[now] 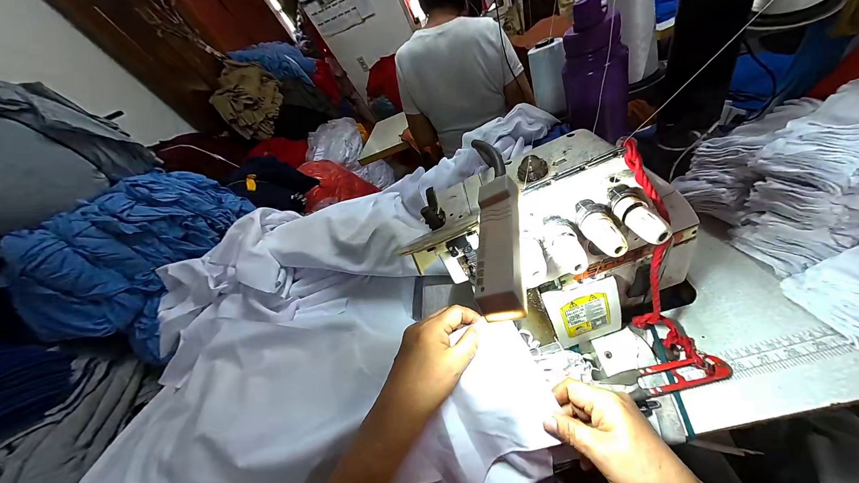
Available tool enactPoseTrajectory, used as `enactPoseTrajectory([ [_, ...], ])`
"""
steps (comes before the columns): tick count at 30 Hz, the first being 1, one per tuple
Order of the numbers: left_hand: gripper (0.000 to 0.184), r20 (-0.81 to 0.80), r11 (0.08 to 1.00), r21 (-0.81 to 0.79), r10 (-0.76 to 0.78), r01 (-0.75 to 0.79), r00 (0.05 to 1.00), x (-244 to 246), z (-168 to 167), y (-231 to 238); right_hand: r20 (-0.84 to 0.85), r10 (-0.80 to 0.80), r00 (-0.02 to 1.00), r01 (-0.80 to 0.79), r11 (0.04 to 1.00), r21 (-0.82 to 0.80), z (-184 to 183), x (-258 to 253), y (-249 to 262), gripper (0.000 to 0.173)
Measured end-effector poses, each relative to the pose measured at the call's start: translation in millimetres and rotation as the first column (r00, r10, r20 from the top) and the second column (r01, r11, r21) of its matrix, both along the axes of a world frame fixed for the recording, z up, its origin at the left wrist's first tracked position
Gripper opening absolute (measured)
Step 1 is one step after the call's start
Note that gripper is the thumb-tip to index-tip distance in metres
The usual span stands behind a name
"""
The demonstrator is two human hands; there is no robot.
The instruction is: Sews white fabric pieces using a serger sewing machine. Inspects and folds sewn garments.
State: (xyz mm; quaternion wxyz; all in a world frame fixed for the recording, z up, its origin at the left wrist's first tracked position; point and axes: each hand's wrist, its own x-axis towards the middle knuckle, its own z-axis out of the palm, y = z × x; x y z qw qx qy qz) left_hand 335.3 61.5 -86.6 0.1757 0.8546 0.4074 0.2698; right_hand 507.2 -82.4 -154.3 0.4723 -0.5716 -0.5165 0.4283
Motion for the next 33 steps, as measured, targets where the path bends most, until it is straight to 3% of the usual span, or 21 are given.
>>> enactPoseTrajectory([
  [6,0.012,-0.055,0.997,-0.065,-0.042,0.038,0.998,-9,9,-14,-0.055,0.102,0.993,-0.098,0.992,0.076,4,-13,-32,0.018],
  [24,0.009,-0.099,0.97,-0.233,0.042,-0.064,0.994,6,17,3,-0.136,0.01,0.991,0.012,0.987,0.157,4,-15,-24,0.015],
  [33,0.009,-0.128,0.969,-0.22,0.089,-0.115,0.988,18,20,8,-0.153,-0.038,0.988,0.064,0.984,0.167,3,-11,-11,0.013],
])
